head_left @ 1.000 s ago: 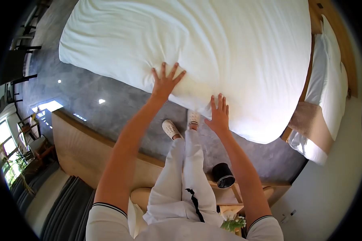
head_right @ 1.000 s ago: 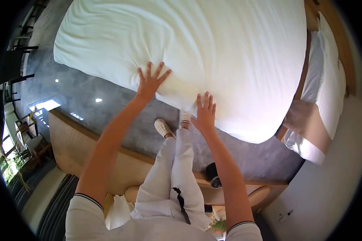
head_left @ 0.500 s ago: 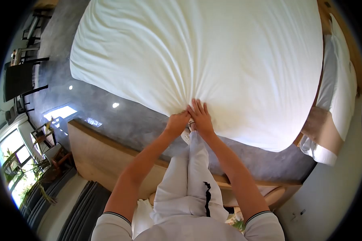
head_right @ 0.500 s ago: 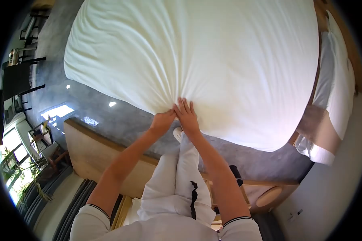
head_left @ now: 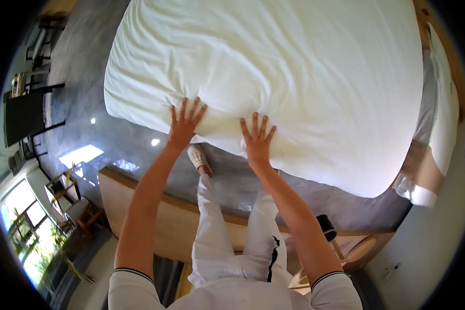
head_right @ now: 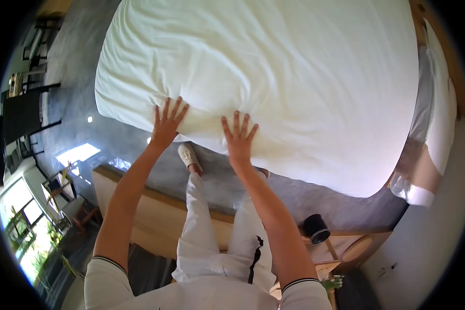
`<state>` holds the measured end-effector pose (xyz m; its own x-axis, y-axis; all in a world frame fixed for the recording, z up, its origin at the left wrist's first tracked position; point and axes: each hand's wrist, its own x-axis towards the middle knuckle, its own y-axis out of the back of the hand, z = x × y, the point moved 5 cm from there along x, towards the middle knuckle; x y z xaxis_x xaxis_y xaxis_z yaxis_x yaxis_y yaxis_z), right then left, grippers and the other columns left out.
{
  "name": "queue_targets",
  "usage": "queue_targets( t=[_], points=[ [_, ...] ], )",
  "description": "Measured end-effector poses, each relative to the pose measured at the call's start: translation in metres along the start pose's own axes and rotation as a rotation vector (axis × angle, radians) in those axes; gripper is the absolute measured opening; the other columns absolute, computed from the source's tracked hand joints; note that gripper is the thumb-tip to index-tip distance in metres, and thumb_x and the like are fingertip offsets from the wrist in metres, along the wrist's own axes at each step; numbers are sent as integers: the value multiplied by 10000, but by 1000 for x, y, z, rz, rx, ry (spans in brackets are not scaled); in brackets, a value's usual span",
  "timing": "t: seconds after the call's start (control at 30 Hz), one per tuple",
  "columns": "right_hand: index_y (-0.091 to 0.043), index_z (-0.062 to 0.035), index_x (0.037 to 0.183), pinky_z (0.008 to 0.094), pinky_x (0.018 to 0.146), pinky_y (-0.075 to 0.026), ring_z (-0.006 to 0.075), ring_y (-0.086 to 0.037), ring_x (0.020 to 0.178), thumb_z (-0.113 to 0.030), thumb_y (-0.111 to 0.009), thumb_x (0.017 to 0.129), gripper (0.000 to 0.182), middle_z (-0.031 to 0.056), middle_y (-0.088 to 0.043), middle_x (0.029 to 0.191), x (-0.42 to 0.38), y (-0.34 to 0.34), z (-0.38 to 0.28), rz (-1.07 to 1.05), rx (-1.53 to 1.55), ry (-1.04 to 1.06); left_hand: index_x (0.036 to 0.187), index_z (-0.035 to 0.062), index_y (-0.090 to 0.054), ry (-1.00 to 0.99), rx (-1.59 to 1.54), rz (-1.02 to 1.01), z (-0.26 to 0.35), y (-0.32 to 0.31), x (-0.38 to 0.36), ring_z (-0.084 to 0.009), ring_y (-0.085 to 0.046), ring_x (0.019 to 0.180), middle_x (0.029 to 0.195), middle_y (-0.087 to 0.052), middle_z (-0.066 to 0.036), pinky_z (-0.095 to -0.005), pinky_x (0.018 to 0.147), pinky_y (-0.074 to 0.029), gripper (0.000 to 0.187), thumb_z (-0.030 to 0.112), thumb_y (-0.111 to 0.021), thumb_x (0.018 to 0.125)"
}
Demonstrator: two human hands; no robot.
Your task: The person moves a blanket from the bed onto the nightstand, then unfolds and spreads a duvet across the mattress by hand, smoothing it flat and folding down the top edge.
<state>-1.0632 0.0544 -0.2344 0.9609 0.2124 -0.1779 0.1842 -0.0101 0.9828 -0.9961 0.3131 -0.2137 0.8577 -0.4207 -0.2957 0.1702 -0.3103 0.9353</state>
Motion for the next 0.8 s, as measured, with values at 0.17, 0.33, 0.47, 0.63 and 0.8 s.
queue_targets(
  t=[0.17, 0.33, 0.47, 0.63, 0.8],
  points=[
    [-442, -194, 1707, 685, 1284, -362, 487, -363, 1618, 70, -608, 933, 834, 188, -338, 1794, -7, 17, 7, 46, 12, 33, 1547, 137, -625, -180, -294, 258, -41, -17, -6, -405, -456, 1589, 1736, -486, -36, -681, 1238, -422, 617, 18, -670, 943],
    [-642, -74, 1502, 428, 1137, -581, 328, -621, 1446, 139, -590, 897, 644, 121, -662, 1554, -24, 32, 5, 50, 414, -111, 1520, 118, -641, -138, -448, 197, -37, -18, -8, -409, -455, 1587, 1715, -511, -51, -682, 1252, -400, 557, -2, -630, 977],
    [-678, -48, 1442, 448, 1086, -606, 328, -648, 1411, 119, -586, 908, 567, 150, -672, 1531, -57, 30, -13, -13, 429, -126, 1387, 118, -723, -216, -534, 232, -38, -18, -57, -371, -472, 1581, 1653, -575, -52, -672, 1298, -334, 387, 45, -643, 1015],
    [-666, -51, 1467, 480, 1116, -581, 371, -653, 1395, 3, -706, 899, 573, 160, -689, 1500, 6, 47, -37, -395, 336, -183, 1256, 159, -770, -551, -260, -151, -39, -138, -119, -330, -566, 1483, 1572, -632, -52, -592, 1287, -386, 296, 99, -727, 970],
    [-495, -147, 1657, 664, 1338, -252, 373, -332, 1648, -233, -919, 831, 932, 101, -440, 1736, 60, 105, -141, -4, 401, 33, 1548, 221, -630, -144, -436, 223, -124, -36, -89, -331, -526, 1484, 1619, -539, -84, -517, 1228, -438, 706, 220, -858, 880]
  ],
)
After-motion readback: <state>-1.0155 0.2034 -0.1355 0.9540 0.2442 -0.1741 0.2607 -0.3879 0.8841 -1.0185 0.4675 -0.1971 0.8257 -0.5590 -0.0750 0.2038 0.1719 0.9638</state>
